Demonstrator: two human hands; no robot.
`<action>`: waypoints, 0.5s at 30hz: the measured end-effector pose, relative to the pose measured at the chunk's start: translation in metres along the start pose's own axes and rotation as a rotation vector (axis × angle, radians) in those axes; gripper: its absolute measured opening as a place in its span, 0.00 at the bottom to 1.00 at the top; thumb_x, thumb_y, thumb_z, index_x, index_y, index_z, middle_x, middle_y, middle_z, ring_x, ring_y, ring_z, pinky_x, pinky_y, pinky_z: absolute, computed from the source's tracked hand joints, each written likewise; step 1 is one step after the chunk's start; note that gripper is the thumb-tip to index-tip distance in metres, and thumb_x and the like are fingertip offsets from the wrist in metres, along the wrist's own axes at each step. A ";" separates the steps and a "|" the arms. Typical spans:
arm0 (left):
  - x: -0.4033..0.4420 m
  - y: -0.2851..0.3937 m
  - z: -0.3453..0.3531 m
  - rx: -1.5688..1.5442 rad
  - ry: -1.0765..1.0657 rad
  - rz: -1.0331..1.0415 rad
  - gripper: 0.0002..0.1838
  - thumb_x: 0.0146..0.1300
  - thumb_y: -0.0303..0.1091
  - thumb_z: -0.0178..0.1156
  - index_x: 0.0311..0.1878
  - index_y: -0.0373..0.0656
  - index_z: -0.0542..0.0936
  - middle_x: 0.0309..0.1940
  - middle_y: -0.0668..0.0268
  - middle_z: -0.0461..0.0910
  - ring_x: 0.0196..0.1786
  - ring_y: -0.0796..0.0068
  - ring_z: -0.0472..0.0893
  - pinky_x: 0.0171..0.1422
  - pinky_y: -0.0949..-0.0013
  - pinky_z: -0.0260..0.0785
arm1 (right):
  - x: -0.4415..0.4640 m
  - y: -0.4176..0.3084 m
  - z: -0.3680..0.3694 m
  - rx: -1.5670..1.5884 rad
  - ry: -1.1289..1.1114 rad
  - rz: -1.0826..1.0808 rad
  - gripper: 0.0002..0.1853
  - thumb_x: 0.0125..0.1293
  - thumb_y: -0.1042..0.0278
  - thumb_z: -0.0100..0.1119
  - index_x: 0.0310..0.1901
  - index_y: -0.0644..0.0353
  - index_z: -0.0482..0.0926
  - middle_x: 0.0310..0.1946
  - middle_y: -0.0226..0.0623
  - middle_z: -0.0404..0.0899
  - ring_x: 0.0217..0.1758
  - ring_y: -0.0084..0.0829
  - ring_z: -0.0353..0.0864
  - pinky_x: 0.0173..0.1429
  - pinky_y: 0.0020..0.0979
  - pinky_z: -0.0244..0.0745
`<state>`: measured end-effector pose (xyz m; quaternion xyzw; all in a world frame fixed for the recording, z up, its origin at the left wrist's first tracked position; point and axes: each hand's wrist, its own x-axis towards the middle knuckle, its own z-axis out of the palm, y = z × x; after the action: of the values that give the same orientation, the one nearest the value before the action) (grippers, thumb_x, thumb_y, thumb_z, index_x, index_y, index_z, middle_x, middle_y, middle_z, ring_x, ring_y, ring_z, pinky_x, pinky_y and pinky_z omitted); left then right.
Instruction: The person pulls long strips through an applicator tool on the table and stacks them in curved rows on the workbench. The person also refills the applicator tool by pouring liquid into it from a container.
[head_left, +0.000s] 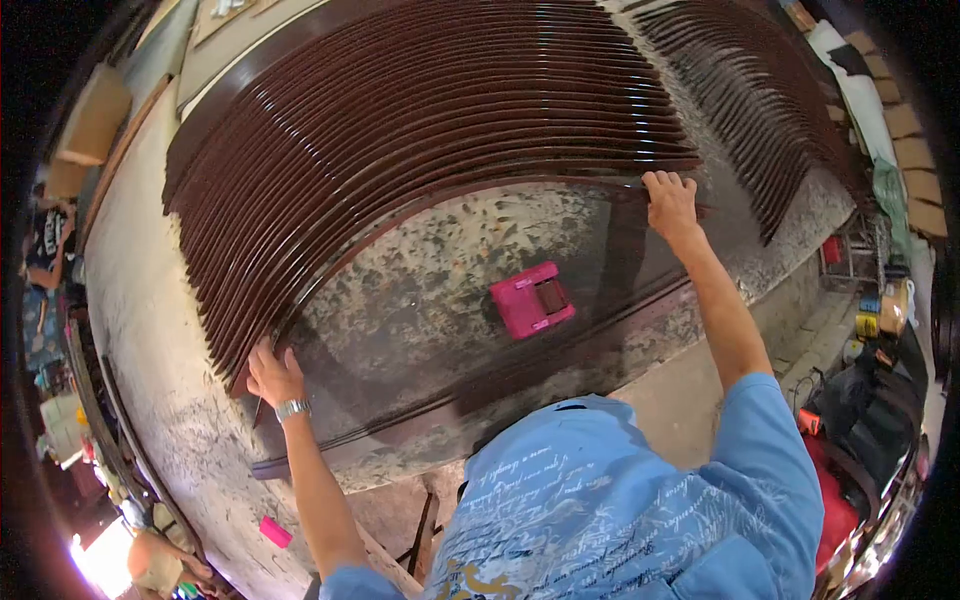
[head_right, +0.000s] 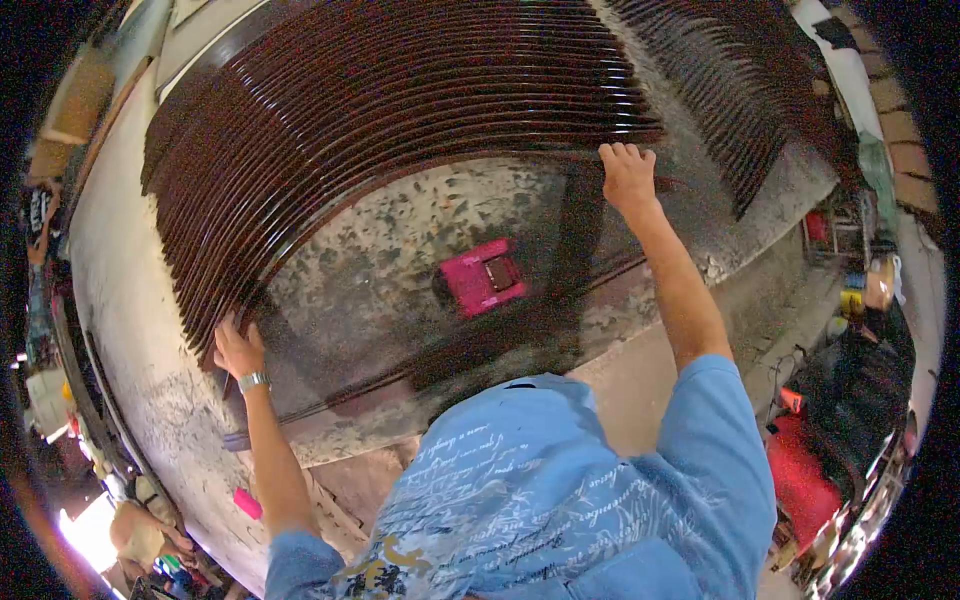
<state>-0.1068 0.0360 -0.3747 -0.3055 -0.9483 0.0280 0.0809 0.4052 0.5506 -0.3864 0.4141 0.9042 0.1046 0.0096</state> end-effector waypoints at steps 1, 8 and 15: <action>-0.013 0.010 -0.001 -0.004 0.020 -0.012 0.29 0.60 0.41 0.67 0.65 0.53 0.71 0.63 0.64 0.73 0.65 0.59 0.73 0.63 0.44 0.60 | -0.005 0.006 -0.006 -0.025 -0.029 0.020 0.21 0.55 0.78 0.63 0.52 0.51 0.74 0.47 0.33 0.77 0.56 0.39 0.75 0.61 0.55 0.63; -0.112 0.087 -0.004 -0.182 -0.139 -0.050 0.32 0.61 0.43 0.65 0.68 0.51 0.69 0.67 0.63 0.71 0.67 0.59 0.72 0.66 0.43 0.58 | -0.015 0.057 0.013 -0.088 0.037 0.041 0.21 0.55 0.78 0.61 0.52 0.52 0.73 0.40 0.32 0.80 0.53 0.38 0.77 0.67 0.61 0.58; -0.173 0.147 -0.016 -0.267 -0.304 -0.105 0.33 0.65 0.44 0.63 0.72 0.51 0.65 0.76 0.60 0.61 0.76 0.56 0.63 0.75 0.37 0.50 | 0.012 0.073 0.013 0.003 0.145 0.036 0.18 0.57 0.78 0.60 0.49 0.51 0.72 0.39 0.30 0.79 0.52 0.36 0.76 0.69 0.63 0.56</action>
<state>0.1192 0.0544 -0.3971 -0.2560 -0.9595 -0.0564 -0.1032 0.4533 0.6083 -0.3836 0.4218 0.8950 0.1330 -0.0583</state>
